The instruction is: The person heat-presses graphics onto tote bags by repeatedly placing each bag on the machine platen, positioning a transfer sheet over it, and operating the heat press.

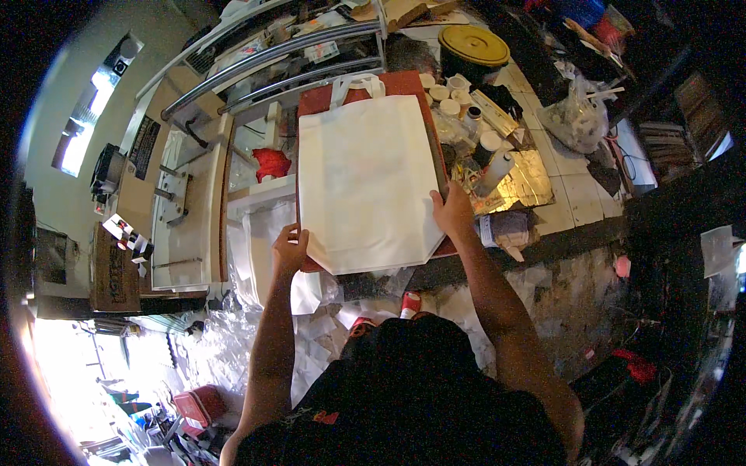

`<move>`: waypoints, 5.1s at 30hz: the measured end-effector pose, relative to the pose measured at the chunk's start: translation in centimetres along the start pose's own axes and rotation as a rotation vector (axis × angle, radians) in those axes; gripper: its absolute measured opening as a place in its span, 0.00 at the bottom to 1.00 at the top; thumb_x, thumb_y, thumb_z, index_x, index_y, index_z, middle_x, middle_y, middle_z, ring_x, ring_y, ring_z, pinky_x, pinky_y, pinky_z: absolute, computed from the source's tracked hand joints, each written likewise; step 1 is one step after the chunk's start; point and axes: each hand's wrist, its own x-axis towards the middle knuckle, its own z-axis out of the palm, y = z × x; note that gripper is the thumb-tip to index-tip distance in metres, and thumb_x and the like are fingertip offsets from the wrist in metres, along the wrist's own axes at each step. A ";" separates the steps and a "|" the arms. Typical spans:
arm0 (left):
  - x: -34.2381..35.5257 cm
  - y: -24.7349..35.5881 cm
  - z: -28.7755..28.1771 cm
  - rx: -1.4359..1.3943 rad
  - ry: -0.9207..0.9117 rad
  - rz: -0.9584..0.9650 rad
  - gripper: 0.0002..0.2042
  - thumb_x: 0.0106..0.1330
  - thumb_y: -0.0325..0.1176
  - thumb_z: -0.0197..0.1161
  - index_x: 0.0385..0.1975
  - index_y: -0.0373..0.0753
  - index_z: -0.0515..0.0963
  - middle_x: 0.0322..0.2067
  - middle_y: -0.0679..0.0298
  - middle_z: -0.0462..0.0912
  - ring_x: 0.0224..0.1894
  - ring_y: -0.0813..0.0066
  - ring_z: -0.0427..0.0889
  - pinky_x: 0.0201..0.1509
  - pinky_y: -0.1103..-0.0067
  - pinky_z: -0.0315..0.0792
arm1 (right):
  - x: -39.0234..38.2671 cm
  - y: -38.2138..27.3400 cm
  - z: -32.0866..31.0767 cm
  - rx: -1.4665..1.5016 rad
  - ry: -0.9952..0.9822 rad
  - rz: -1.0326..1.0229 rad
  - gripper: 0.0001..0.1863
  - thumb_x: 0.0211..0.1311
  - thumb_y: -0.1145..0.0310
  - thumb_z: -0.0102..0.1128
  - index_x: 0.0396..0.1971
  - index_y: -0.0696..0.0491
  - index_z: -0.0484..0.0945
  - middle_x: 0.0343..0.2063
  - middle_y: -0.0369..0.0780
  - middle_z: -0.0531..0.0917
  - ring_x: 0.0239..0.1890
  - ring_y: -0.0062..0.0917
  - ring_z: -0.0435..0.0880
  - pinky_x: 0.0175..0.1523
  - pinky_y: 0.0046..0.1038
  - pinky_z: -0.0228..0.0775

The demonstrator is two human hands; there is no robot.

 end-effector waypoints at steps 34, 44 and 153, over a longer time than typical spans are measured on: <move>-14.1 -25.0 -6.4 -0.031 -0.171 -0.407 0.17 0.71 0.40 0.56 0.52 0.37 0.74 0.37 0.53 0.83 0.35 0.71 0.83 0.38 0.75 0.78 | -19.7 14.9 12.6 -0.238 -0.241 0.320 0.20 0.69 0.61 0.50 0.54 0.57 0.73 0.48 0.51 0.81 0.47 0.46 0.81 0.51 0.43 0.72; -38.5 -49.1 -22.1 0.148 -0.602 -0.901 0.21 0.69 0.45 0.58 0.53 0.35 0.77 0.37 0.56 0.86 0.34 0.70 0.85 0.40 0.74 0.78 | -20.4 11.0 31.4 -0.406 -0.239 0.440 0.29 0.63 0.47 0.54 0.53 0.55 0.73 0.47 0.48 0.78 0.49 0.41 0.77 0.55 0.40 0.68; 5.7 -10.9 -35.7 0.967 0.506 -0.039 0.22 0.58 0.39 0.65 0.54 0.45 0.74 0.56 0.58 0.75 0.60 0.52 0.73 0.61 0.57 0.69 | 2.8 -3.6 4.0 -0.157 0.193 -0.575 0.25 0.58 0.70 0.64 0.54 0.59 0.70 0.52 0.52 0.75 0.56 0.49 0.73 0.60 0.45 0.66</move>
